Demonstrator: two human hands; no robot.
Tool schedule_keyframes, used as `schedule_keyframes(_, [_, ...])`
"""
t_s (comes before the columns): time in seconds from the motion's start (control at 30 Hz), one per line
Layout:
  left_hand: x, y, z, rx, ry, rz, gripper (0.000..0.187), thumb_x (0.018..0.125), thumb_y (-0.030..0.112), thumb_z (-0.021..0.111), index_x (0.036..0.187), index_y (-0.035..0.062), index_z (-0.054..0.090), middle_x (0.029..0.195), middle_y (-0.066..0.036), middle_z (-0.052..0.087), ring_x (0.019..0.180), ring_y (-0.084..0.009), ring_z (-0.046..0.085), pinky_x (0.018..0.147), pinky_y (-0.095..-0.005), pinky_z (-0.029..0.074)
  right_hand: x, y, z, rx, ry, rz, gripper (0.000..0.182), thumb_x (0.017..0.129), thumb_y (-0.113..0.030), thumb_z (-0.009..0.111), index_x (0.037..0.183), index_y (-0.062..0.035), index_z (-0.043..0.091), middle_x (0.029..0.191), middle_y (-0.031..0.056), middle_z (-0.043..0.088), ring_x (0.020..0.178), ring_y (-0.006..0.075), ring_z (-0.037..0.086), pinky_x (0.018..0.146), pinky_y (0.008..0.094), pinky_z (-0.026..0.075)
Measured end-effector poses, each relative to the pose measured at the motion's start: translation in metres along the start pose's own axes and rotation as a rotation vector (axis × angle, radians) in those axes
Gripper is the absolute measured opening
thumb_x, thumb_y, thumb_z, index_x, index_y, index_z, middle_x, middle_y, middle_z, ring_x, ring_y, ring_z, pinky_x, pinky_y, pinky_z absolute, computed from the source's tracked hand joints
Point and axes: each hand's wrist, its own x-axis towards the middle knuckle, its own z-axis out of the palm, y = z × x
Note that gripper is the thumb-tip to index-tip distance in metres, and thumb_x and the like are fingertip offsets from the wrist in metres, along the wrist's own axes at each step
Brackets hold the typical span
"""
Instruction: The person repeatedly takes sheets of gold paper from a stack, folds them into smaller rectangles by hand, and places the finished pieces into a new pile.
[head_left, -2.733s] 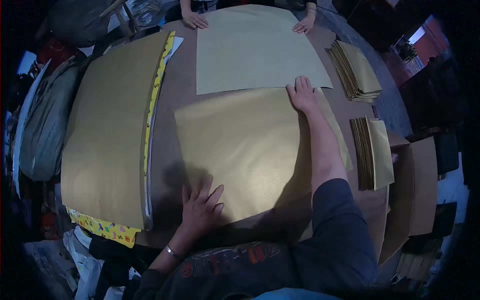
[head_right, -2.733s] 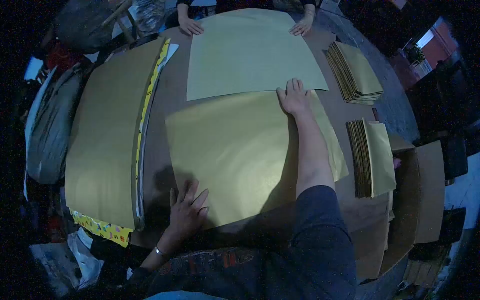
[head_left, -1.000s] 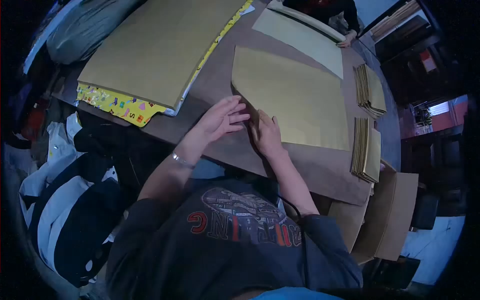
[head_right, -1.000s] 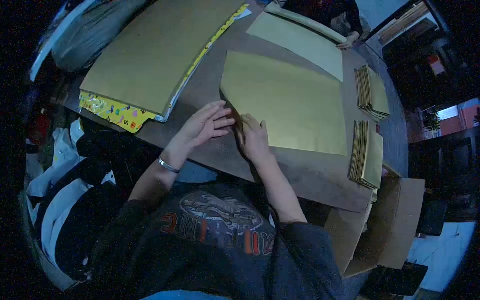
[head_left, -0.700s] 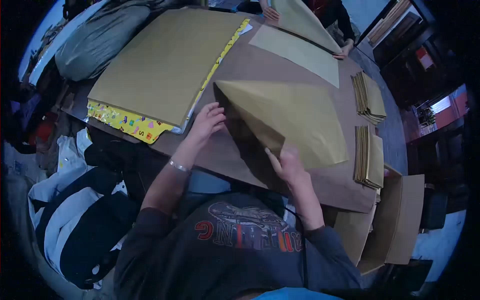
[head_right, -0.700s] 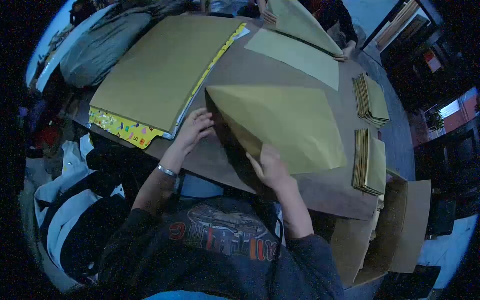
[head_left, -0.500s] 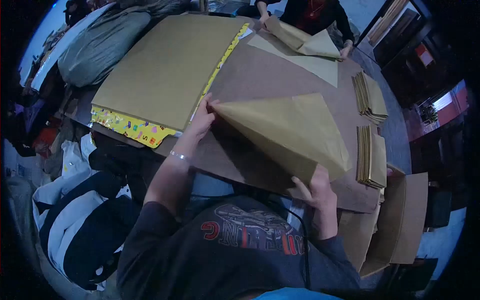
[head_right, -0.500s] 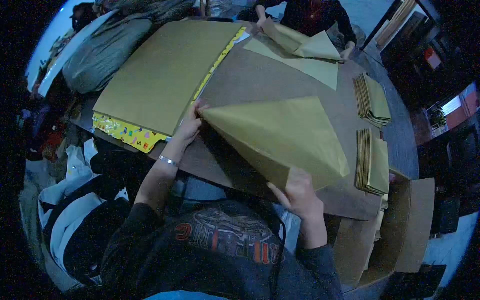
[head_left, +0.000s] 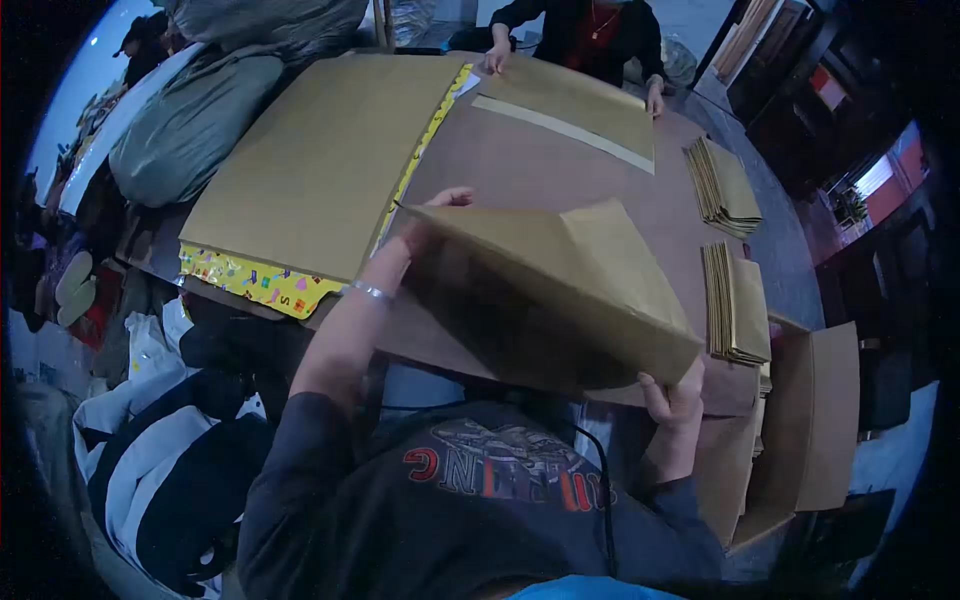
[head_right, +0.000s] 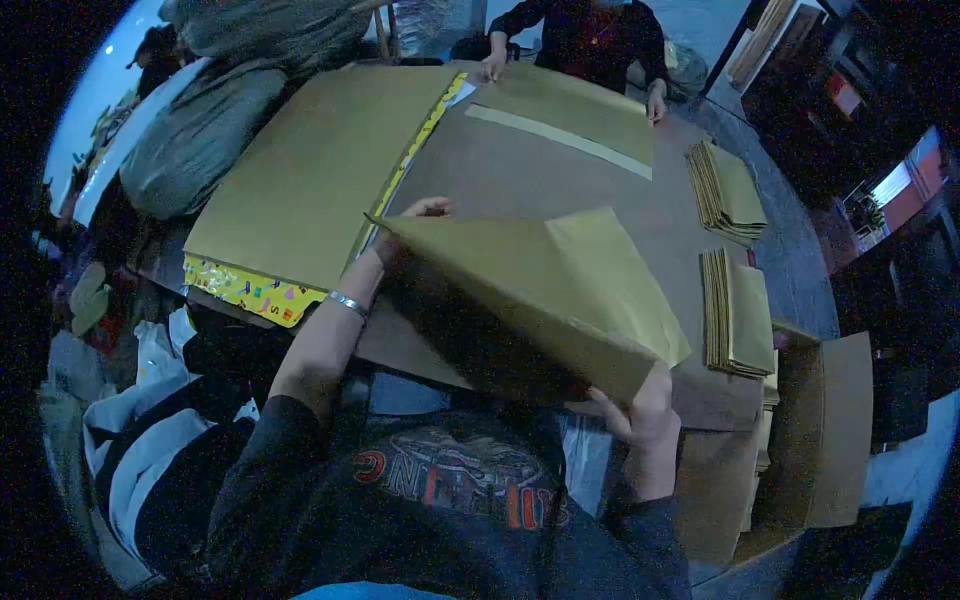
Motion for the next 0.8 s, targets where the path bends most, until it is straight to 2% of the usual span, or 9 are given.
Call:
schedule_keyframes(0.13, [0.005,0.01,0.007,0.084,-0.243,0.023,0.027,0.092,0.011,0.056,0.117,0.0023,0.06,0.137,-0.014,0.05,0.121,-0.0232,0.053,0.104,-0.0372,0.043,0.001,0.004,-0.01,-0.058,-0.01,-0.104,0.026,0.082,-0.019,0.069,0.099,-0.0002,0.065,0.096,0.0188,0.065,0.091,0.0401,0.061,0.083,0.0456,0.046])
schedule_keyframes(0.17, [0.001,0.006,0.008,-0.069,-0.182,0.022,0.019,0.091,0.016,0.064,0.093,-0.0012,0.07,0.127,-0.013,0.058,0.112,-0.0179,0.057,0.098,-0.0298,0.045,0.002,0.0,-0.015,-0.053,0.015,-0.052,0.027,0.082,-0.018,0.069,0.101,0.0004,0.065,0.098,0.019,0.065,0.092,0.0389,0.062,0.084,0.0449,0.047])
schedule_keyframes(0.27, [-0.028,0.06,0.046,0.107,0.106,0.104,0.015,0.083,0.012,0.071,0.089,-0.0018,0.069,0.108,-0.011,0.067,0.097,-0.0161,0.063,0.087,-0.0268,0.049,-0.008,0.008,-0.016,0.041,0.059,-0.015,0.029,0.082,-0.014,0.07,0.106,0.0013,0.065,0.104,0.0193,0.065,0.096,0.0365,0.063,0.085,0.0432,0.047])
schedule_keyframes(0.33, [-0.046,0.087,0.033,0.476,0.23,-0.152,0.017,0.078,0.006,0.072,0.092,-0.0021,0.068,0.092,-0.007,0.07,0.085,-0.0142,0.065,0.077,-0.0261,0.051,-0.02,0.018,-0.013,0.229,0.101,-0.053,0.033,0.081,-0.011,0.071,0.111,0.0019,0.064,0.111,0.0197,0.065,0.1,0.0341,0.063,0.086,0.0413,0.048])
schedule_keyframes(0.4, [-0.085,0.1,0.04,0.376,0.308,0.049,0.018,0.076,0.002,0.069,0.093,-0.0031,0.068,0.09,-0.006,0.069,0.084,-0.0132,0.064,0.074,-0.0275,0.052,-0.032,0.012,-0.012,0.238,0.158,0.055,0.033,0.08,-0.008,0.069,0.111,0.0014,0.064,0.111,0.0184,0.065,0.098,0.0317,0.065,0.085,0.0373,0.049])
schedule_keyframes(0.47, [-0.125,0.121,0.045,0.562,0.325,-0.118,0.02,0.074,0.001,0.069,0.094,-0.0037,0.067,0.089,-0.005,0.069,0.083,-0.013,0.063,0.074,-0.0277,0.052,-0.046,0.01,-0.013,0.066,0.038,0.151,0.028,0.079,-0.007,0.068,0.105,0.0008,0.066,0.104,0.0164,0.067,0.091,0.0287,0.066,0.079,0.034,0.05])
schedule_keyframes(0.53, [-0.162,0.104,0.029,0.649,0.288,-0.161,0.022,0.074,0.0,0.069,0.095,-0.0033,0.067,0.09,-0.005,0.069,0.085,-0.013,0.063,0.076,-0.0283,0.052,-0.065,0.02,-0.003,0.111,-0.04,0.176,0.028,0.081,-0.015,0.07,0.102,0.0023,0.065,0.102,0.022,0.067,0.097,0.0391,0.065,0.086,0.0443,0.051])
schedule_keyframes(0.63, [-0.194,0.087,0.032,0.701,0.182,-0.217,0.025,0.073,-0.001,0.07,0.098,-0.0025,0.067,0.092,-0.005,0.07,0.089,-0.0132,0.063,0.079,-0.03,0.052,-0.076,0.021,0.016,0.161,0.056,0.322,0.017,0.088,-0.012,0.058,0.093,0.0035,0.065,0.079,0.0136,0.065,0.073,0.0219,0.064,0.066,0.032,0.048])
schedule_keyframes(0.8, [-0.188,0.046,0.053,0.967,-0.054,-0.146,0.03,0.076,0.005,0.071,0.105,0.0024,0.066,0.111,-0.014,0.067,0.105,-0.026,0.062,0.092,-0.0376,0.048,-0.087,0.047,0.042,0.298,0.265,0.537,0.021,0.094,-0.013,0.054,0.101,0.0046,0.064,0.084,0.0067,0.066,0.081,0.0109,0.059,0.07,0.0272,0.046])
